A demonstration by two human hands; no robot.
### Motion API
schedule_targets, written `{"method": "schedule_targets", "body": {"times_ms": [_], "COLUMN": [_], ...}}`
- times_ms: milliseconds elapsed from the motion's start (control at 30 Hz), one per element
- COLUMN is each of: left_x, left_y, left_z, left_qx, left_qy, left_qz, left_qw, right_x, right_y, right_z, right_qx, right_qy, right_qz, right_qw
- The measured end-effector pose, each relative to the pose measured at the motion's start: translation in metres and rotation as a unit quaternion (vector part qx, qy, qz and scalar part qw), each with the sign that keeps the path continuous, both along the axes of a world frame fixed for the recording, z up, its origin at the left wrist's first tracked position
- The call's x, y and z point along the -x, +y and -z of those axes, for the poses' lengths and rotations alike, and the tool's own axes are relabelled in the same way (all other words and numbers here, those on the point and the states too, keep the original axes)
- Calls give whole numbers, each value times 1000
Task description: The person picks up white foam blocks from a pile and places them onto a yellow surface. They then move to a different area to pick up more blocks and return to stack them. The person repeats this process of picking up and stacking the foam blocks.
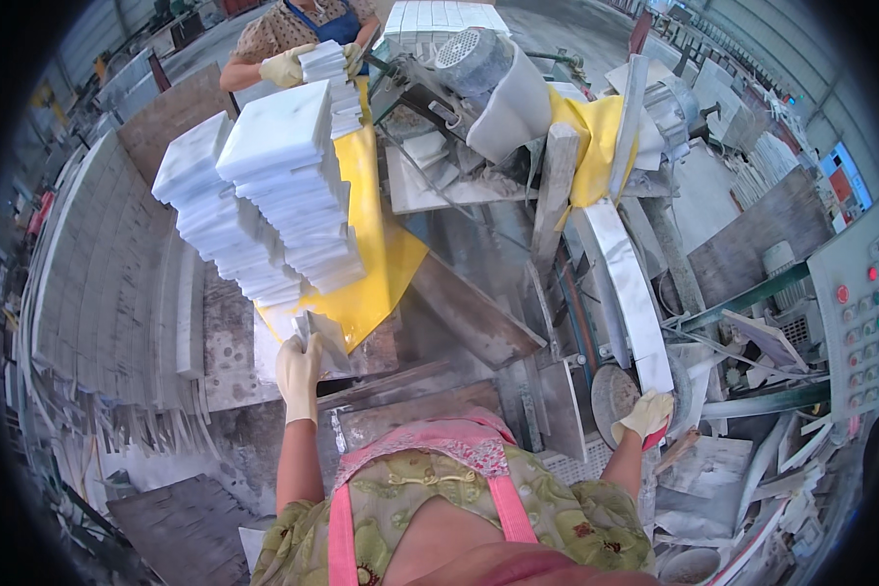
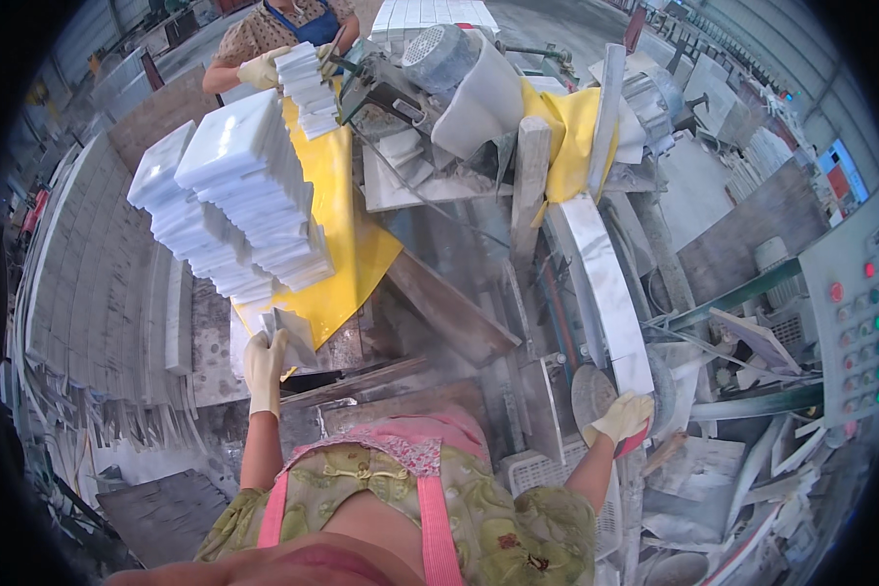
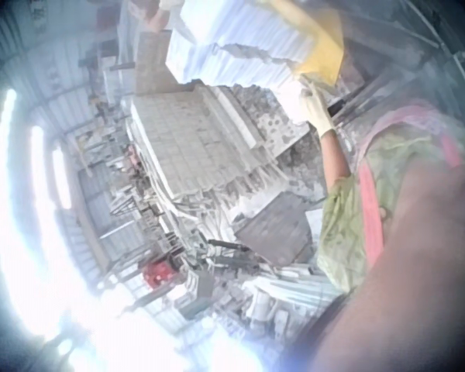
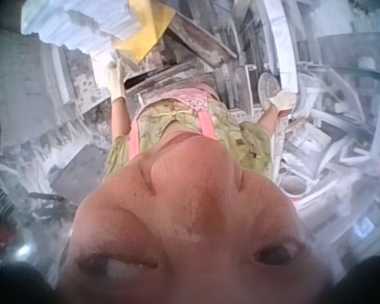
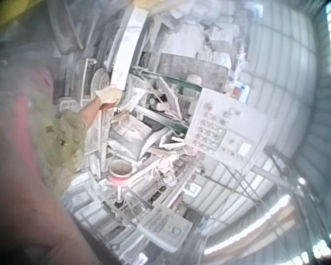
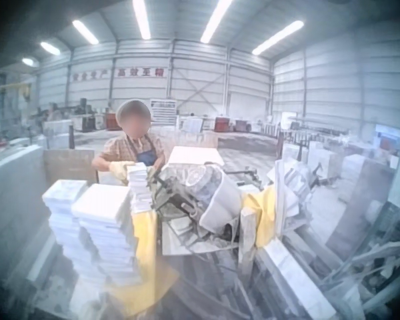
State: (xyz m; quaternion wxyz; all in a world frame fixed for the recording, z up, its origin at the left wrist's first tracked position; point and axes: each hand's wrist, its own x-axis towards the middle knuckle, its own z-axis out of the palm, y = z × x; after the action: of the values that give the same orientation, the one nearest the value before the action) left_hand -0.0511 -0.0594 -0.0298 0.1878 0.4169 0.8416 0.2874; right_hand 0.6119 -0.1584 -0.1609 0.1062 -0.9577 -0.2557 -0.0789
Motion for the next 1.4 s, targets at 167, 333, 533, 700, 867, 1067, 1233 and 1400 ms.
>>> {"method": "schedule_targets", "body": {"times_ms": [167, 333, 533, 700, 867, 1067, 1233, 1400], "left_x": [-5, -7, -4, 0, -3, -11, -11, -10], "left_y": [-4, -6, -4, -1, 0, -4, -4, -2], "left_z": [-5, -4, 6, 14, 11, -5, -4, 2], "left_qx": [-9, -33, -17, -16, -4, -2, 0, -28], "left_qy": [7, -3, -26, -29, -37, -73, -5, 25], "left_qz": [-28, -32, -38, -45, -56, -69, -43, -44], "left_qw": [1000, 999, 999, 998, 998, 995, 999, 998], "right_x": [-9, -13, 11, 14, 22, 33, 6, -17], "right_y": [-4, -18, -28, -37, -36, -42, -31, -30], "right_z": [8, 25, -4, -28, -27, -44, -45, -52], "right_qx": [19, 0, 26, 12, 0, 84, 89, -5], "right_qy": [-71, -59, -23, 9, 26, -23, -65, 29], "right_qz": [-57, -61, -63, -115, -85, -173, -237, -281], "right_qw": [996, 996, 997, 993, 996, 981, 965, 959]}}
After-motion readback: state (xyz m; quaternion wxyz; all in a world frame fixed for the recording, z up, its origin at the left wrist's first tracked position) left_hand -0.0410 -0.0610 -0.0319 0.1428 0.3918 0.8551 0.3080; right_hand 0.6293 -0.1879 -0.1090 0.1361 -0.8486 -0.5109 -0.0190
